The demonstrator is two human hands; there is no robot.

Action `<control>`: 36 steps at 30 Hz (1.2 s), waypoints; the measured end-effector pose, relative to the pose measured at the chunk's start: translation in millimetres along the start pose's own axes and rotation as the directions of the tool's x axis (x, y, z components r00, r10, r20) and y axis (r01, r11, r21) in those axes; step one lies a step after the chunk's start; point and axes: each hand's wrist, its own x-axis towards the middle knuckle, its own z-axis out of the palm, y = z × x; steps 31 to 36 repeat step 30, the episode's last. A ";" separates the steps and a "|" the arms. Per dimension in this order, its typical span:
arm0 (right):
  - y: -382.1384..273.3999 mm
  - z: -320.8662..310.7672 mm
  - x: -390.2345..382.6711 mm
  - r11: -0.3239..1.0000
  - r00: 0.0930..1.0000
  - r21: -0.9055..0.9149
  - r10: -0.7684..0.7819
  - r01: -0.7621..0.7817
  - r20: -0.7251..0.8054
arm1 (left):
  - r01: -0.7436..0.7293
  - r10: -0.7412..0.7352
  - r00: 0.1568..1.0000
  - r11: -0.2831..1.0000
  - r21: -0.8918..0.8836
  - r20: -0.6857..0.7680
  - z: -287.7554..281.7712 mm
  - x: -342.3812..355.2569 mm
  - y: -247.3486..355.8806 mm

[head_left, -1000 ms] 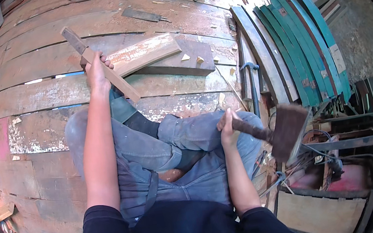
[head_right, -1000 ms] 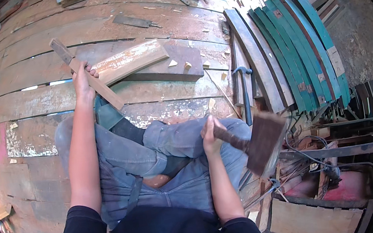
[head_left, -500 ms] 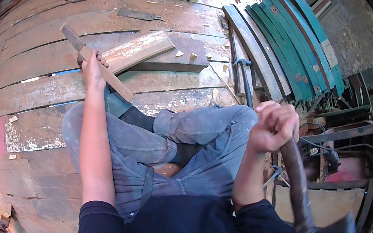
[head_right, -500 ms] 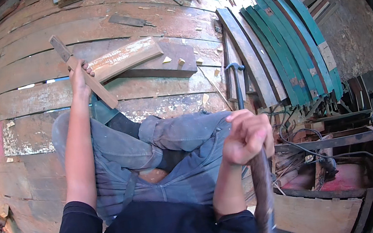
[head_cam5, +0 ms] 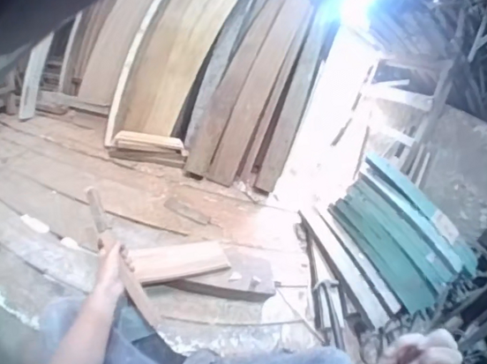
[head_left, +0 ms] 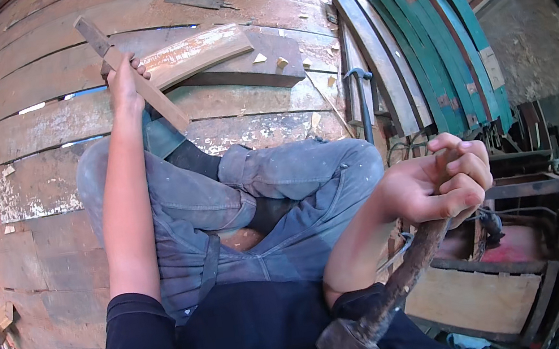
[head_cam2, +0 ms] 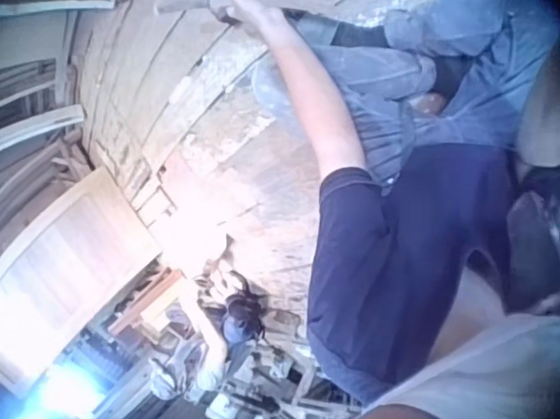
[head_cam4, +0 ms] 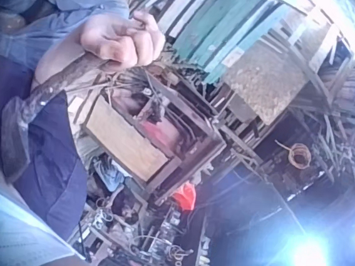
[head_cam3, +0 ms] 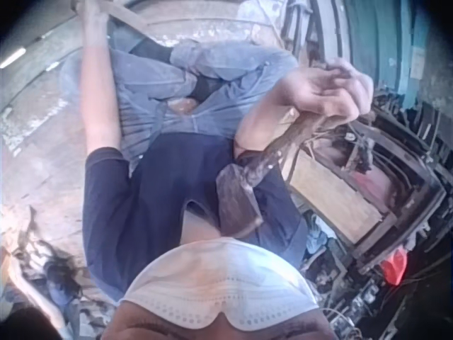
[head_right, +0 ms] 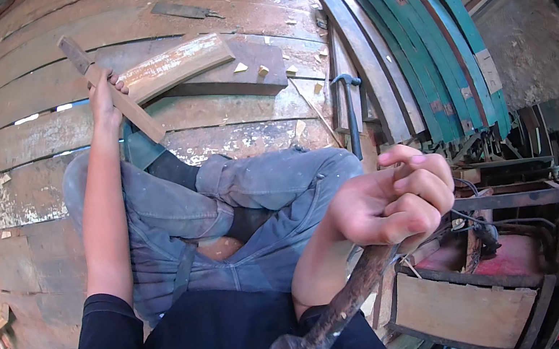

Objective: Shaping and fitting wooden pieces using a hammer and a hatchet while sitting on the floor.

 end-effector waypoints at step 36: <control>73.6 21.6 -259.8 -0.157 -0.382 -0.480 0.826 -0.863 0.416 | 0.055 -0.054 0.997 0.998 -0.020 0.055 -5.2 7.1 -0.8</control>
